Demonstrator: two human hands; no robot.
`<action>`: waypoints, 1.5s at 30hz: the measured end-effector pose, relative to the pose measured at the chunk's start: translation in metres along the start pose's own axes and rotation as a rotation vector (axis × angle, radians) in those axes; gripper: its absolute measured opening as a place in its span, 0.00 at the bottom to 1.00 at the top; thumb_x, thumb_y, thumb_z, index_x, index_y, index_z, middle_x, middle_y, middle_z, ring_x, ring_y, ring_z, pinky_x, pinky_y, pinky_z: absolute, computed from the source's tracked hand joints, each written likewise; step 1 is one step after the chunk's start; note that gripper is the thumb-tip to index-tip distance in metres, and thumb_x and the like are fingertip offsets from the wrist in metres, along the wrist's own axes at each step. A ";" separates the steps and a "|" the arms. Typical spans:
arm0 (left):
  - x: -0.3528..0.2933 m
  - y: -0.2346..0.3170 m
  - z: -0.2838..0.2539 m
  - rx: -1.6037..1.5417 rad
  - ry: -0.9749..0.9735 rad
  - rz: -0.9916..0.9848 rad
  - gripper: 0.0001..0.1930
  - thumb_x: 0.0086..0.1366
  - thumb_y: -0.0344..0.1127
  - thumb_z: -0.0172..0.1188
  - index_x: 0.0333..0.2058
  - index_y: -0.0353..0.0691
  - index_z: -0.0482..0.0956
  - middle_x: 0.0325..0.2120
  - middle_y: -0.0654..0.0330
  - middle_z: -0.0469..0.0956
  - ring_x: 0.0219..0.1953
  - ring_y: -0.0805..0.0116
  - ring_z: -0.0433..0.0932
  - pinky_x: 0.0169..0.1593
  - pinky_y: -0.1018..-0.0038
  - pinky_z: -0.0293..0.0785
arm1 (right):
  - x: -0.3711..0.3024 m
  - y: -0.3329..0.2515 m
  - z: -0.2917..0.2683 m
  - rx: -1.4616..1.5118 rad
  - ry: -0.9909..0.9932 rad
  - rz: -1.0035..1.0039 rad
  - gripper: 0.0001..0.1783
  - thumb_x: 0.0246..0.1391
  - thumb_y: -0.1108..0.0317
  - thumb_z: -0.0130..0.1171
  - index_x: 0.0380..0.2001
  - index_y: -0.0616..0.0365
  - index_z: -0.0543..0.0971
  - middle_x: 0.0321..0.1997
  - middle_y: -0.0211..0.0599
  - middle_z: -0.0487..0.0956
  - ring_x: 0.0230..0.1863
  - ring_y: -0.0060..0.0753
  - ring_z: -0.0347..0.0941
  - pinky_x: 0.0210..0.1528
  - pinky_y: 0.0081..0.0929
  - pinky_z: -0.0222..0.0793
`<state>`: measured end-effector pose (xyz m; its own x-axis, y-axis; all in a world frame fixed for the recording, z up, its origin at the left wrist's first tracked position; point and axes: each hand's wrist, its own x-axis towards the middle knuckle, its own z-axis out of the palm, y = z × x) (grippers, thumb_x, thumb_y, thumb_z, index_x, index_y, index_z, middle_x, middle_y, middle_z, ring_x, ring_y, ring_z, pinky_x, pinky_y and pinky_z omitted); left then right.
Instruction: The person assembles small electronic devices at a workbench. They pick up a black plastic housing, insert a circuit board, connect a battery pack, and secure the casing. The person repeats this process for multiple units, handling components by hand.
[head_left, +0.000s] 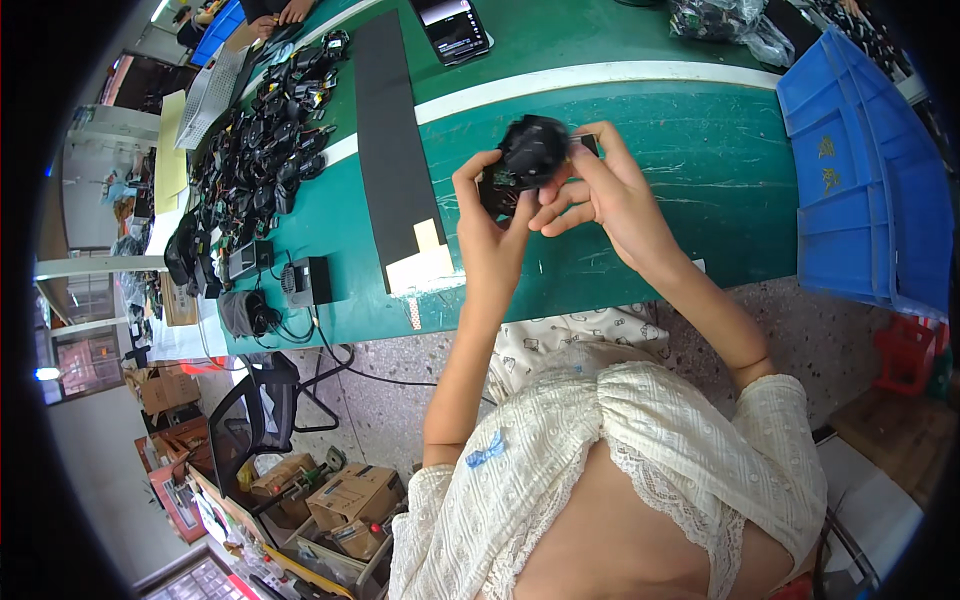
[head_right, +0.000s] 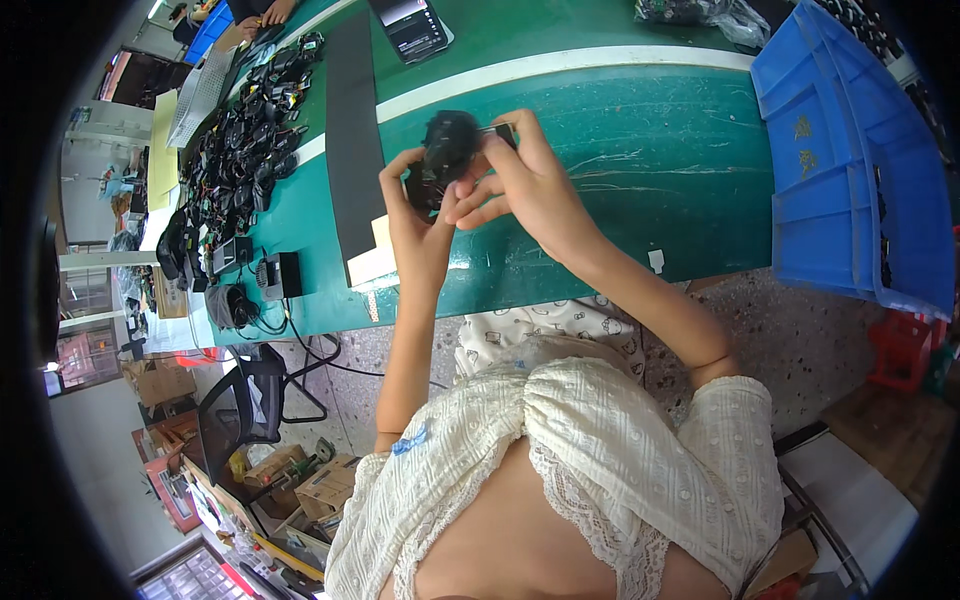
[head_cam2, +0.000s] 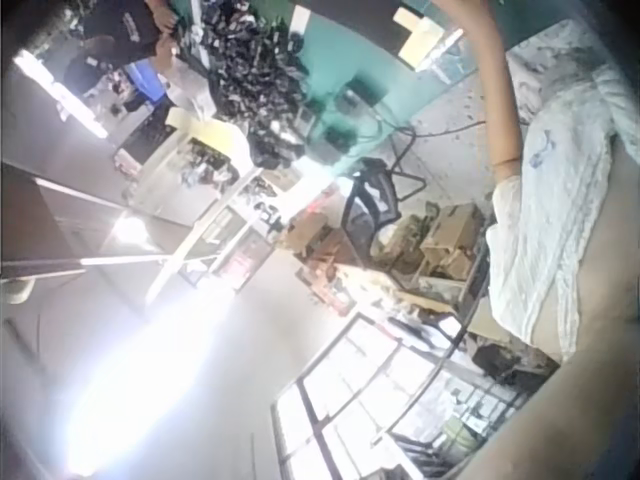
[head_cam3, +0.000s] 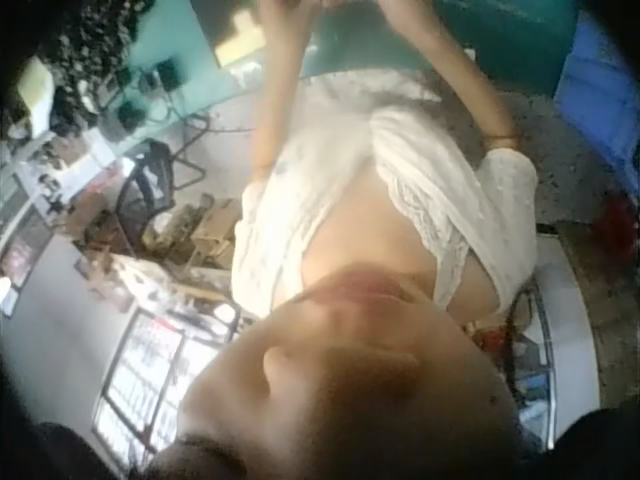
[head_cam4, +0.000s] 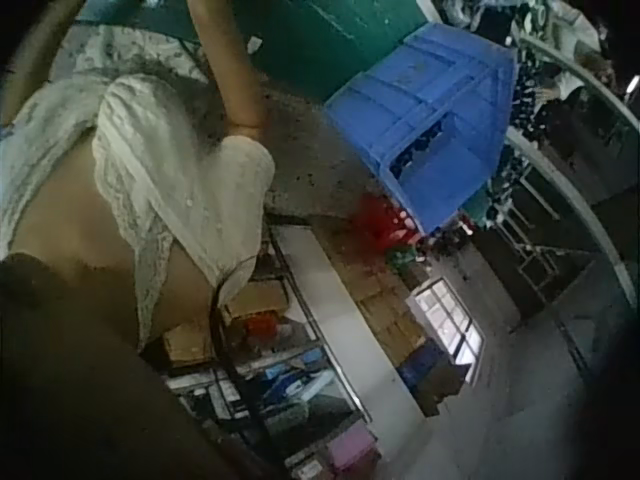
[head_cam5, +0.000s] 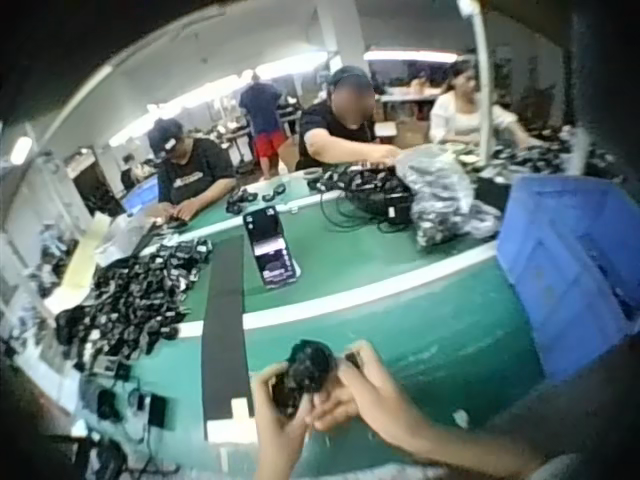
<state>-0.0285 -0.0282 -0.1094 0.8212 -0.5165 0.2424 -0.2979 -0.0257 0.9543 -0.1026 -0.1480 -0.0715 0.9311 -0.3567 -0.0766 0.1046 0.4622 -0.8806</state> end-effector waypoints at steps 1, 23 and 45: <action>-0.001 -0.008 0.003 -0.105 -0.005 -0.041 0.23 0.57 0.23 0.56 0.50 0.39 0.59 0.37 0.54 0.71 0.38 0.70 0.74 0.37 0.78 0.74 | 0.001 0.002 0.001 -0.051 -0.041 -0.020 0.11 0.62 0.66 0.37 0.41 0.63 0.55 0.29 0.48 0.71 0.24 0.41 0.77 0.23 0.26 0.76; -0.001 -0.004 -0.017 -0.889 -0.089 -0.576 0.19 0.63 0.31 0.48 0.53 0.40 0.60 0.50 0.52 0.68 0.46 0.65 0.74 0.37 0.80 0.79 | 0.001 -0.007 -0.026 -0.687 -0.024 -0.212 0.09 0.53 0.68 0.55 0.35 0.63 0.74 0.25 0.30 0.75 0.27 0.17 0.68 0.31 0.19 0.65; 0.001 0.030 -0.042 -0.210 -0.125 -0.329 0.16 0.63 0.33 0.52 0.46 0.31 0.68 0.33 0.59 0.75 0.24 0.75 0.75 0.26 0.82 0.65 | -0.022 -0.039 -0.018 -1.313 -0.064 -0.346 0.07 0.47 0.71 0.58 0.31 0.59 0.74 0.25 0.33 0.70 0.30 0.30 0.69 0.32 0.26 0.64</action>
<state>-0.0157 0.0068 -0.0733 0.7868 -0.6102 -0.0928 0.0877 -0.0383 0.9954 -0.1340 -0.1728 -0.0441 0.9434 -0.2412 0.2277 -0.0392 -0.7628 -0.6454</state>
